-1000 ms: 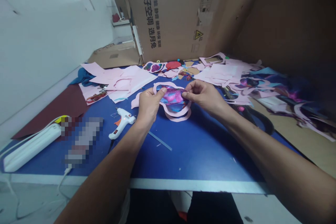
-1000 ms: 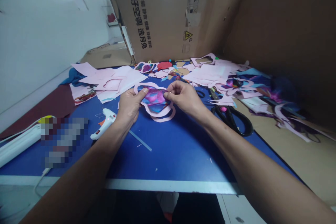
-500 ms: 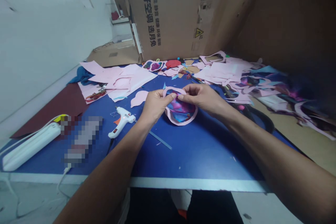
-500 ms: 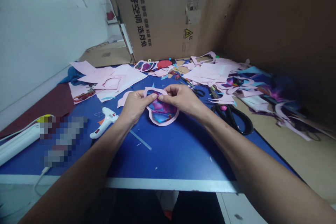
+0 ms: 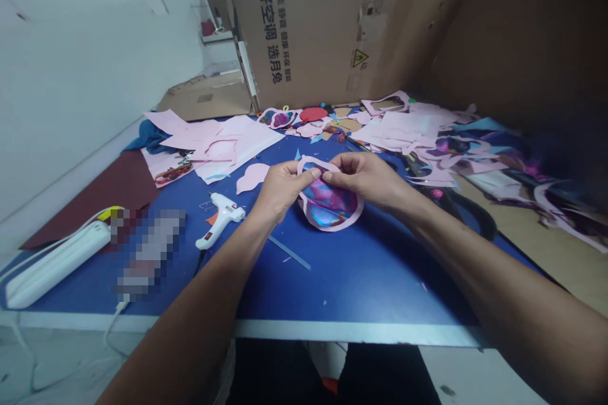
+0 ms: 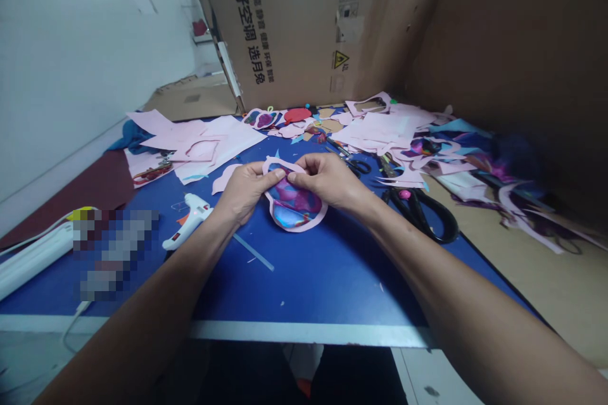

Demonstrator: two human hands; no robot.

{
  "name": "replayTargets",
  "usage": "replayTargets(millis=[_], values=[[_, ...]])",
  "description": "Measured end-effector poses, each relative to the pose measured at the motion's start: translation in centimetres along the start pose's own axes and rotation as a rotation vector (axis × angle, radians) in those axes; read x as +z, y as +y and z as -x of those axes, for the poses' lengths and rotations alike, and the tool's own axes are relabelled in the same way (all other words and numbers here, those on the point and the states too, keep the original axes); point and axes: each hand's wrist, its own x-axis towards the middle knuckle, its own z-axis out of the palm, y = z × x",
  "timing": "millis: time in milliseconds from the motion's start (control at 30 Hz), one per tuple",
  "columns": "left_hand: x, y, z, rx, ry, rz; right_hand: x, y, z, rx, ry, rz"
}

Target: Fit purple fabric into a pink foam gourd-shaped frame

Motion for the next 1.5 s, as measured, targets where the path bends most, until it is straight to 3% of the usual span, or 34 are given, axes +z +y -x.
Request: replayTargets(millis=[267, 400, 467, 600, 700, 867, 1100, 1300, 1500], values=[[0.4, 0.3, 0.2, -0.023, 0.011, 0.069, 0.2, 0.0, 0.0, -0.003, 0.029, 0.016], [0.4, 0.7, 0.2, -0.118, -0.002, 0.081, -0.3, -0.2, 0.1, -0.025, 0.132, 0.020], [-0.1, 0.7, -0.1, -0.112, 0.051, 0.048, -1.4, -0.5, 0.0, -0.037, 0.218, 0.006], [-1.5, 0.1, -0.9, 0.015, 0.256, -0.243, -4.3, -0.7, -0.2, -0.085, 0.417, 0.029], [-2.0, -0.4, -0.9, 0.080, 0.274, -0.595, -5.7, -0.3, -0.5, -0.083, 0.481, 0.047], [-2.1, -0.6, -0.8, 0.083, 0.231, -0.845, -5.8, 0.5, -1.0, -0.072, 0.460, 0.038], [-1.0, 0.7, -3.2, -0.065, 0.073, -1.189, -6.0, 1.6, -1.5, -0.025, 0.438, 0.047], [0.5, 0.9, -5.0, -0.221, 0.088, -1.292, -6.1, 2.2, -1.9, -0.021, 0.419, 0.017], [0.4, 0.4, -5.8, -0.269, 0.128, -1.245, -6.1, 1.9, -1.9, -0.011, 0.429, 0.000]])
